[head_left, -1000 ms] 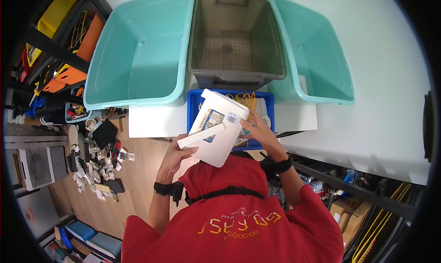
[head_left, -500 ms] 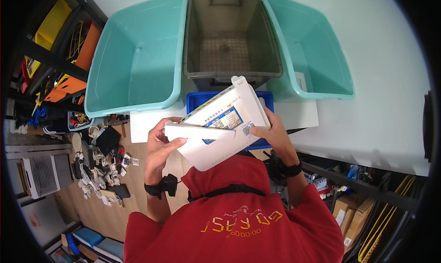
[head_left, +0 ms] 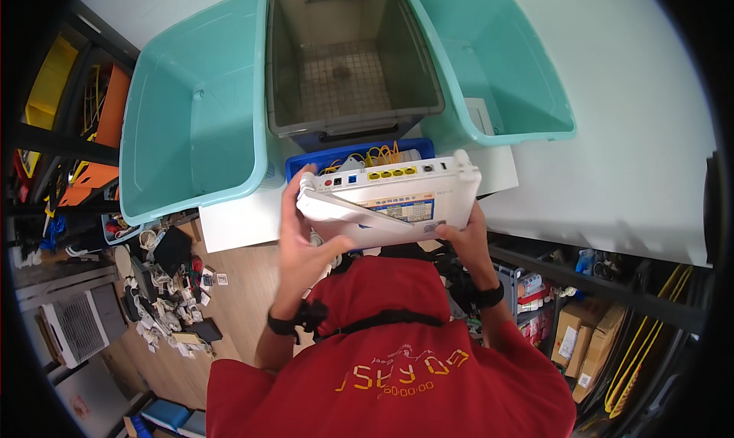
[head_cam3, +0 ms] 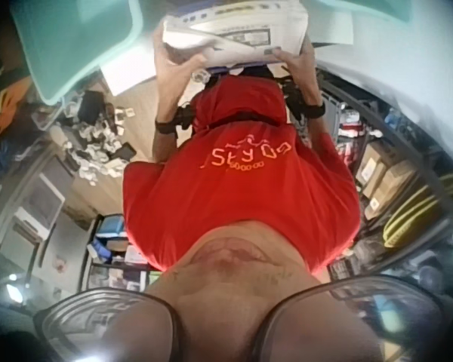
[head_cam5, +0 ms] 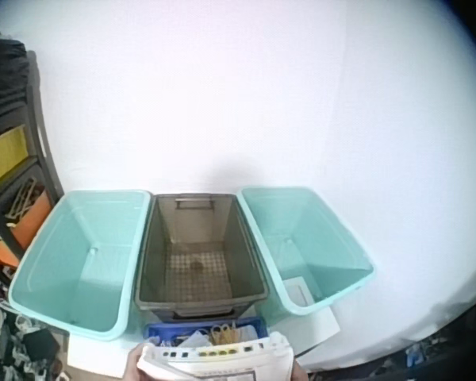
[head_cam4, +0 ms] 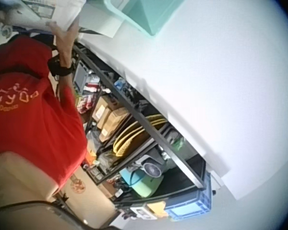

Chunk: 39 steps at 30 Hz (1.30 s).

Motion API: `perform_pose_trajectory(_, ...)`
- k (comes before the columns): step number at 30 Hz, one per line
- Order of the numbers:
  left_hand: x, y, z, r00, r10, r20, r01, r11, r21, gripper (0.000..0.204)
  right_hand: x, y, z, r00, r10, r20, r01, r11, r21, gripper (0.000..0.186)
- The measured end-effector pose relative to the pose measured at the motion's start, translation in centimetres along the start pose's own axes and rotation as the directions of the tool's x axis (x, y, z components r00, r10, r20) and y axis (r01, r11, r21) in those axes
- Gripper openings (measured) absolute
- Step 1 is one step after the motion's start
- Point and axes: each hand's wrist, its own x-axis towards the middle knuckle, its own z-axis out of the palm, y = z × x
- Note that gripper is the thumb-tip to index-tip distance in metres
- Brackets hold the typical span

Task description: Gather cables and power strips from the floor into a blue tray and place them into bins on a table.

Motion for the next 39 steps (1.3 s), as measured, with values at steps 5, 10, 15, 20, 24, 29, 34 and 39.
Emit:
perform_pose_trajectory(5, 1.1, -2.2, 5.6, 0.966, -0.094, -0.24, 0.137, 0.976, 0.17, 0.101, 1.0, 0.7, -2.8, 0.981, -0.195, -0.019, 0.185, 0.954, -0.238, 0.062)
perform_pose_trajectory(10, 4.4, -1.5, 9.7, 0.984, 0.054, -0.169, 0.017, 0.918, 0.395, 0.084, 3.3, -2.5, -6.5, 0.984, -0.134, -0.116, 0.128, 0.99, -0.055, 0.064)
perform_pose_trajectory(15, 7.4, -2.4, 15.8, 0.965, 0.072, -0.25, -0.038, 0.99, 0.137, 0.101, 5.6, -6.0, -12.1, 0.972, -0.229, -0.042, 0.219, 0.961, -0.171, 0.07)
perform_pose_trajectory(20, 12.1, -1.4, 20.4, 0.989, 0.076, -0.127, -0.038, 0.96, 0.276, 0.093, 10.2, -12.2, -16.8, 0.959, -0.278, -0.055, 0.259, 0.937, -0.234, 0.065)
perform_pose_trajectory(24, 16.7, -0.4, 23.6, 0.996, 0.041, 0.076, -0.059, 0.964, 0.259, 0.08, 15.7, -16.7, -21.4, 0.98, -0.059, -0.193, 0.06, 0.998, 0.003, 0.059)
perform_pose_trajectory(29, 20.7, -2.7, 26.5, 0.998, 0.018, 0.066, -0.046, 0.891, 0.452, 0.064, 23.6, -20.7, -27.9, 0.992, 0.041, -0.12, -0.049, 0.997, -0.064, 0.064)
perform_pose_trajectory(34, 21.2, -5.0, 27.1, 0.996, -0.003, 0.092, -0.052, 0.804, 0.593, 0.054, 31.3, -18.1, -31.9, 0.987, 0.151, -0.046, -0.158, 0.963, -0.217, 0.068)
perform_pose_trajectory(39, 20.4, -7.5, 27.2, 0.989, 0.029, 0.148, -0.126, 0.694, 0.709, 0.049, 36.5, -11.3, -32.7, 0.84, 0.54, 0.045, -0.498, 0.803, -0.328, 0.075)
